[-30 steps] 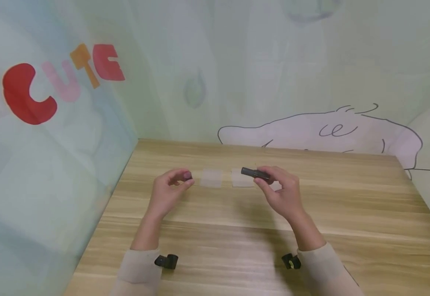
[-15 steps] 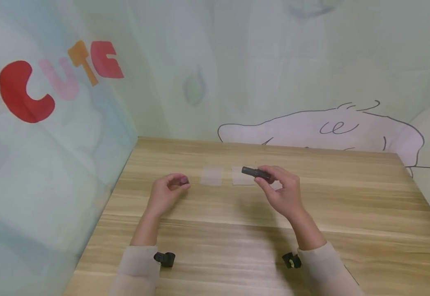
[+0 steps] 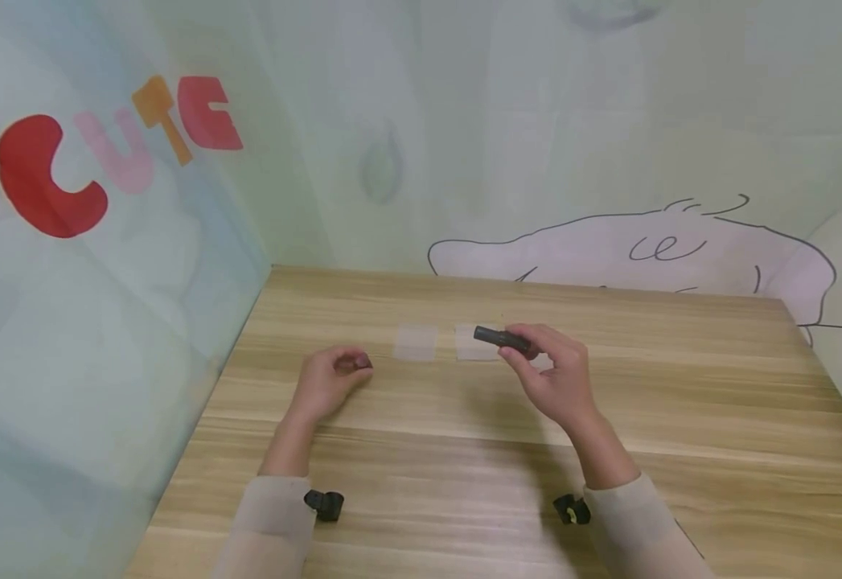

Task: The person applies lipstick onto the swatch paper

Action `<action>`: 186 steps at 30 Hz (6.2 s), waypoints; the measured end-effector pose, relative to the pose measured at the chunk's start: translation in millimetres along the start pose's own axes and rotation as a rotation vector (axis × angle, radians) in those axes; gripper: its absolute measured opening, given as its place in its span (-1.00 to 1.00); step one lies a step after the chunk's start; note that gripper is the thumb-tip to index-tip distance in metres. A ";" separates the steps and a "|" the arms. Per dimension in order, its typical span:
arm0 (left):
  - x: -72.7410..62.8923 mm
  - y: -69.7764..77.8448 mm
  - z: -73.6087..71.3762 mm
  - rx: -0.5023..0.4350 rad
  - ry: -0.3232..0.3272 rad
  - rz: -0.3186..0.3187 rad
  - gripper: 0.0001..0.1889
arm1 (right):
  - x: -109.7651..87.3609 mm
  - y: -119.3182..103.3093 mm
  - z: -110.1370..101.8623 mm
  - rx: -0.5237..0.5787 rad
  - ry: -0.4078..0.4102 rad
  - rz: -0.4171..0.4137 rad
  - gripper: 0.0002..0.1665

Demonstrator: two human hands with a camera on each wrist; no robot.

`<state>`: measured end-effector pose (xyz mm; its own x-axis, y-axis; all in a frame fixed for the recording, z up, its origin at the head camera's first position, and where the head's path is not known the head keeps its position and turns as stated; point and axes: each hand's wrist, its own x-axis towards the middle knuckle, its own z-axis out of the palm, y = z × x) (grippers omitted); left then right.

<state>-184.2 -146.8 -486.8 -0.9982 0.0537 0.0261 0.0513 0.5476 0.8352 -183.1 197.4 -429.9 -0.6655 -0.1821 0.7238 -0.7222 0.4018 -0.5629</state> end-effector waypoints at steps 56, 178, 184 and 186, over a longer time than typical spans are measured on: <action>0.9 98.1 67.3 -0.393 -0.101 0.189 -0.68 | 0.7 -7.7 11.1 0.035 -0.007 -0.040 -0.66; 1.6 99.0 34.1 -0.147 0.081 0.367 -0.68 | -2.3 -21.6 24.9 1.226 -0.126 0.715 -0.65; 12.9 88.9 25.5 -0.027 0.052 0.386 -0.68 | -1.8 -20.2 24.4 1.212 -0.104 0.719 -0.66; 17.6 84.3 23.0 0.019 0.038 0.386 -0.67 | -1.9 -20.0 24.1 1.214 -0.099 0.726 -0.67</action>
<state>-196.7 -80.5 -428.5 -0.9056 0.2287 0.3572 0.4240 0.5088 0.7493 -171.8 168.1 -429.7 -0.9268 -0.3531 0.1279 0.1039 -0.5683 -0.8162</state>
